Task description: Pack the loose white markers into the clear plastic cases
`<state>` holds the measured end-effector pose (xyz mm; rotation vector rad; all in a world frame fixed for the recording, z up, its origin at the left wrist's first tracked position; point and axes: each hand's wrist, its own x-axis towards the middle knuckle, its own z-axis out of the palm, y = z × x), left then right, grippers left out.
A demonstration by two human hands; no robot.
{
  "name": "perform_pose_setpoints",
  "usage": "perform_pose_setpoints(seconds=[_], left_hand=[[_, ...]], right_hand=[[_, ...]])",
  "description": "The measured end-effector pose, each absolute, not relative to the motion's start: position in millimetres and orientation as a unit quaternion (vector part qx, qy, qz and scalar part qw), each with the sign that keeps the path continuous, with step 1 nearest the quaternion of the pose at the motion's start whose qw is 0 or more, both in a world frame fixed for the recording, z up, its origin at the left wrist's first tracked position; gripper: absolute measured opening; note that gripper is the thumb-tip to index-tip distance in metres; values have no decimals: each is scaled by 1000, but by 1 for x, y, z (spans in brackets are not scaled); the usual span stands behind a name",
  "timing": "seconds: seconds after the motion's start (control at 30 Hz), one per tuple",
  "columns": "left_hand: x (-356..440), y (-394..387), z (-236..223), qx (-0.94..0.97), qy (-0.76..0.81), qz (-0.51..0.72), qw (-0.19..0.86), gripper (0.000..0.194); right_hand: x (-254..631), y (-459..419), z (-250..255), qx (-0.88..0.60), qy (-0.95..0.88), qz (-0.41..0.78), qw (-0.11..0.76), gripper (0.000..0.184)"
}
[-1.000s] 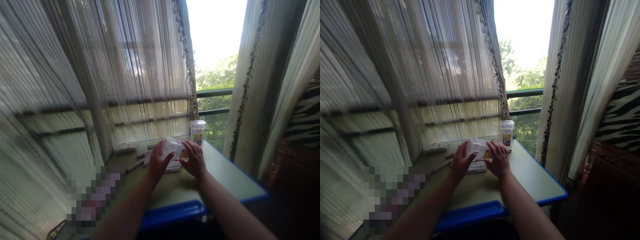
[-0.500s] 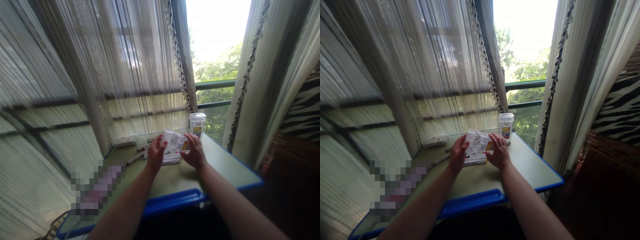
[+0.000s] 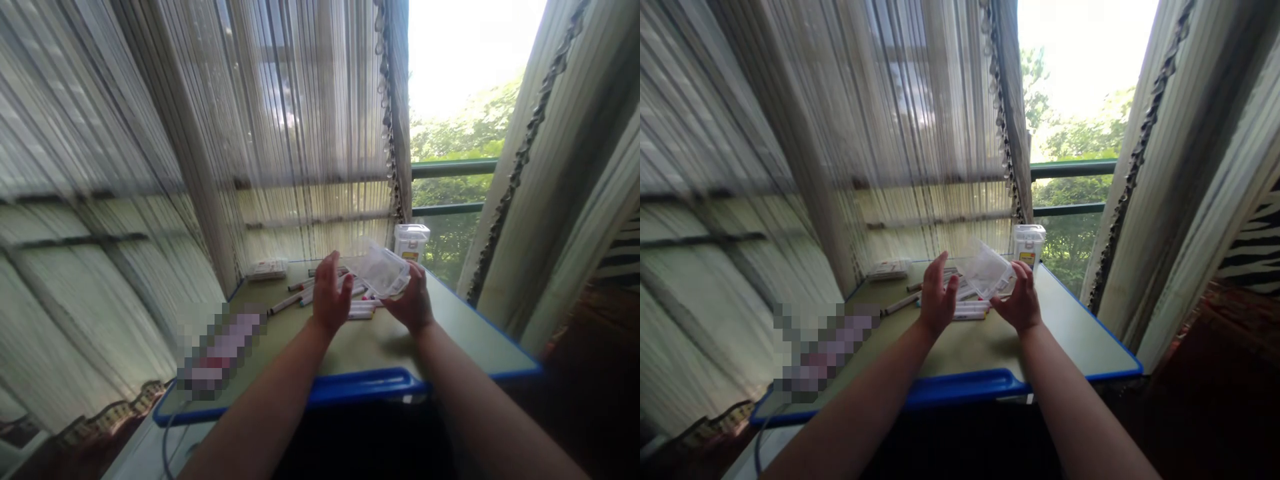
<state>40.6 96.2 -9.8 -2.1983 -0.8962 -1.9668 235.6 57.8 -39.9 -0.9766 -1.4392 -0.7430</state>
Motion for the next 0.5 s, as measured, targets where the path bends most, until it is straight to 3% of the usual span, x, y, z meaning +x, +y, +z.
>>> perform_pose_setpoints(seconds=[0.13, 0.3, 0.4, 0.5], left_hand=[[41, 80, -8, -825, -167, -529, 103, 63], [32, 83, -7, -813, -111, -561, 108, 106], [34, 89, -13, -796, -136, -577, 120, 124], [39, 96, -22, -786, -205, -574, 106, 127]], right_hand=[[231, 46, -36, -369, -651, -320, 581, 76], [218, 42, -34, -351, -656, -332, 580, 72], [215, 49, -40, -373, -637, -346, 579, 77], [214, 55, -48, -415, -610, -344, 580, 80]])
